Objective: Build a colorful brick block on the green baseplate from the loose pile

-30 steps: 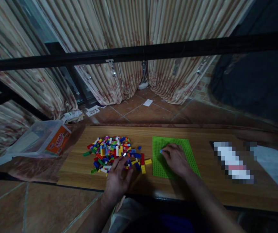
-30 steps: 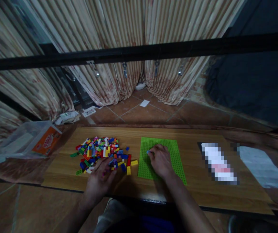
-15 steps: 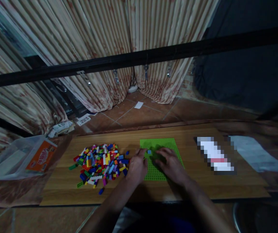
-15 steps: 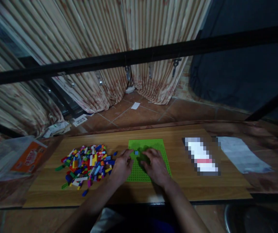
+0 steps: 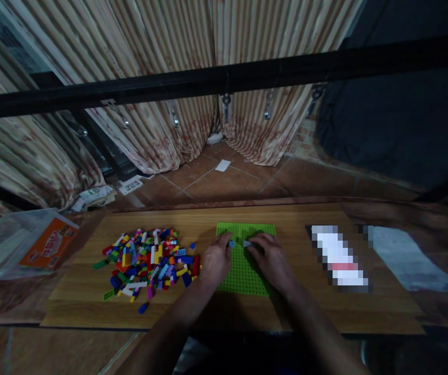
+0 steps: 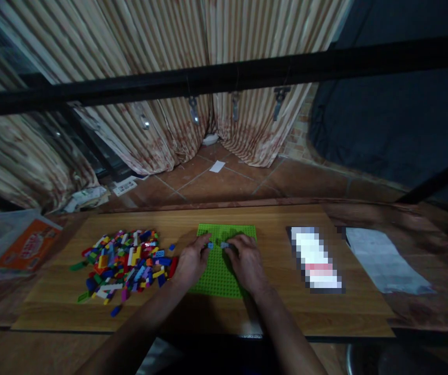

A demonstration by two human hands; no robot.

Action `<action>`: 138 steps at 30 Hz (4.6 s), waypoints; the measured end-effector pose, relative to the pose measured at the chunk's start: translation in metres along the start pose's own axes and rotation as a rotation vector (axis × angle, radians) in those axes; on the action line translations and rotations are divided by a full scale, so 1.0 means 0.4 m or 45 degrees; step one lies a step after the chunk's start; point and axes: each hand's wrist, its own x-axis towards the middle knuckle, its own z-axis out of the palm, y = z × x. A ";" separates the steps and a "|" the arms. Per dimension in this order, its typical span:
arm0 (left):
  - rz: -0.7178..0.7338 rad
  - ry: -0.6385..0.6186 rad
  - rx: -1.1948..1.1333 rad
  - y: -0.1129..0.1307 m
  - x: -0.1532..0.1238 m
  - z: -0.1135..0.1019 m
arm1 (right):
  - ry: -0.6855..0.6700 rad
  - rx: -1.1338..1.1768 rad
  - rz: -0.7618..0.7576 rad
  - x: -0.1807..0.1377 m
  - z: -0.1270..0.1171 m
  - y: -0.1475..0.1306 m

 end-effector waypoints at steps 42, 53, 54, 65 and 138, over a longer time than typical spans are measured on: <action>0.112 -0.043 0.213 -0.183 -0.251 -0.194 | 0.191 -0.017 0.027 0.001 0.020 0.055; 0.099 0.037 0.114 -0.096 -0.170 -0.202 | 0.195 0.035 0.063 0.003 0.026 0.059; 0.104 0.006 0.061 -0.081 -0.145 -0.193 | 0.198 0.043 0.063 0.003 0.025 0.057; 0.078 -0.403 0.230 -0.020 0.095 -0.099 | 0.181 0.094 0.064 0.010 0.022 0.043; -0.001 -0.189 -0.341 -0.085 0.065 -0.038 | -0.018 -0.111 -0.090 0.044 0.070 0.016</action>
